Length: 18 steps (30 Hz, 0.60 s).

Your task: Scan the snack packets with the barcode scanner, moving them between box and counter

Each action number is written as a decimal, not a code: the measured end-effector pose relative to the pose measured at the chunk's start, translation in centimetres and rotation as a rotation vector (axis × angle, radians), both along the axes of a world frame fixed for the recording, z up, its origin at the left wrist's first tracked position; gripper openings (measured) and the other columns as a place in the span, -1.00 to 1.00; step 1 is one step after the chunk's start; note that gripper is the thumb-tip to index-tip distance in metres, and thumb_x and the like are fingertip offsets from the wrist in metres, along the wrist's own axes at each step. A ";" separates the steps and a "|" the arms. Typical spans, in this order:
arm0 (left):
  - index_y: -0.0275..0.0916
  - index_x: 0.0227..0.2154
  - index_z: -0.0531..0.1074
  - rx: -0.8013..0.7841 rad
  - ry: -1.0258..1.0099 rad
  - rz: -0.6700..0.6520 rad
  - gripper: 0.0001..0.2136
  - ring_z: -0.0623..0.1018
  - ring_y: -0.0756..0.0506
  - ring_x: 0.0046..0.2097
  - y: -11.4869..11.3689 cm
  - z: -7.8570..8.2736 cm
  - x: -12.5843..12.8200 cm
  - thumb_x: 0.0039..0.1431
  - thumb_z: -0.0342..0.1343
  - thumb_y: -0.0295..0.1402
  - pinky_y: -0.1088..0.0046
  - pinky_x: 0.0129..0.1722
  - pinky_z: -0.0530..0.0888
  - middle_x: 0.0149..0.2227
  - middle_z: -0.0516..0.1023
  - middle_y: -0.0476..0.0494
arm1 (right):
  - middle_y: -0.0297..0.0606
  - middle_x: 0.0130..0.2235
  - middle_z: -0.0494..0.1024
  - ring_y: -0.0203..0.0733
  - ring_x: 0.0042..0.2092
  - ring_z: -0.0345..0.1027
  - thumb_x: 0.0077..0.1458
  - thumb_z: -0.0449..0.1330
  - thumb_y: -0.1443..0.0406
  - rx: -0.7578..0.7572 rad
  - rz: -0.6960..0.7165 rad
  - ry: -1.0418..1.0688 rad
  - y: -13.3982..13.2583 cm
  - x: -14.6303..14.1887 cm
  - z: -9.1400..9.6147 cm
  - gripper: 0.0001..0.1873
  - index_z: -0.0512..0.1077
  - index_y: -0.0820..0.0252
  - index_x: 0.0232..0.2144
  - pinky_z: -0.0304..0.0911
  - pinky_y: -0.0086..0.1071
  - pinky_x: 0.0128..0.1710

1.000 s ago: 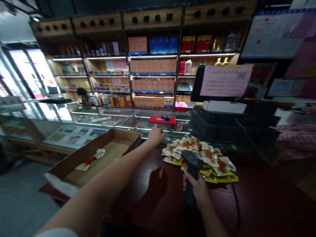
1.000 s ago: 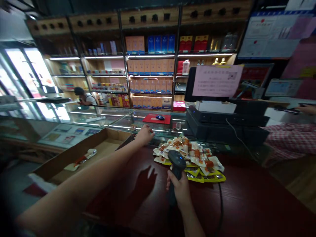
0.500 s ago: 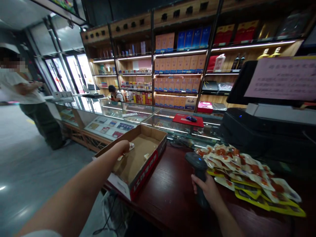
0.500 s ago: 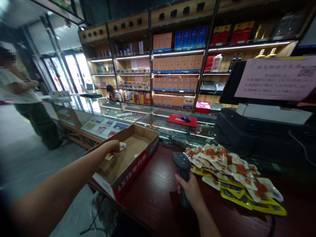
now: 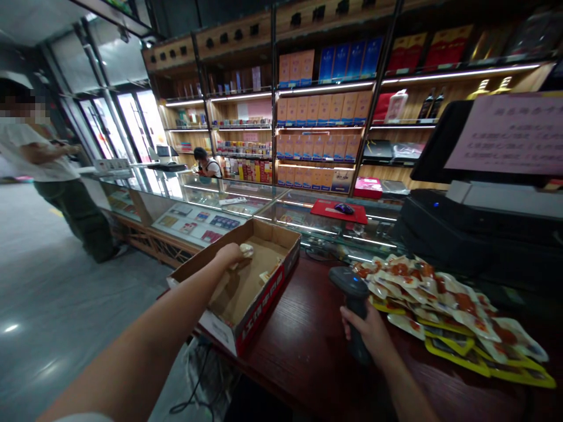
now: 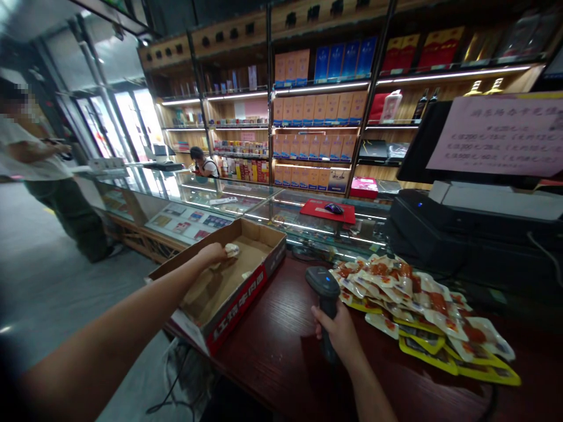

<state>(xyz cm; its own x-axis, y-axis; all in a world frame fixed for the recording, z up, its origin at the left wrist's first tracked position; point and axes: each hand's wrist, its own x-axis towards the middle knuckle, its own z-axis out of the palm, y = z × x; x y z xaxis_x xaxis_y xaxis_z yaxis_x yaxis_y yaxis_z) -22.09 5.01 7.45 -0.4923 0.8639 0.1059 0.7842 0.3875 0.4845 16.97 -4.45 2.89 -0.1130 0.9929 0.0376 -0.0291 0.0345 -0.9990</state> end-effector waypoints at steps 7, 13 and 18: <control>-0.29 -0.37 0.45 0.455 -0.462 -0.272 -0.62 0.50 -0.07 -0.43 -3.6 7.2 9.7 -0.34 0.32 -0.26 0.46 -0.42 0.41 -0.48 0.50 -0.07 | -0.46 -0.66 0.37 -0.33 -0.69 0.22 -0.27 0.35 0.03 -0.005 0.019 0.047 0.3 0.5 -0.8 -0.55 0.27 0.16 -0.45 0.19 -0.45 -0.73; -0.31 -0.34 0.47 0.499 -1.005 -0.471 -0.67 0.49 -0.01 -0.47 -5.4 2.0 19.6 -0.29 0.29 -0.42 0.49 -0.44 0.42 -0.44 0.53 -0.08 | -0.44 -0.66 0.37 -0.31 -0.68 0.22 -0.21 0.34 0.08 0.003 -0.011 0.081 0.1 1.6 0.3 -0.60 0.26 0.16 -0.49 0.19 -0.43 -0.71; -0.30 -0.29 0.36 0.511 -1.115 -0.336 -0.47 0.48 0.00 -0.47 -1.8 -5.8 20.6 -0.49 0.35 -0.54 0.48 -0.42 0.43 -0.48 0.49 0.00 | -0.48 -0.66 0.36 -0.32 -0.69 0.21 -0.22 0.34 0.09 -0.018 -0.007 0.080 0.0 2.3 0.4 -0.57 0.29 0.17 -0.37 0.19 -0.44 -0.72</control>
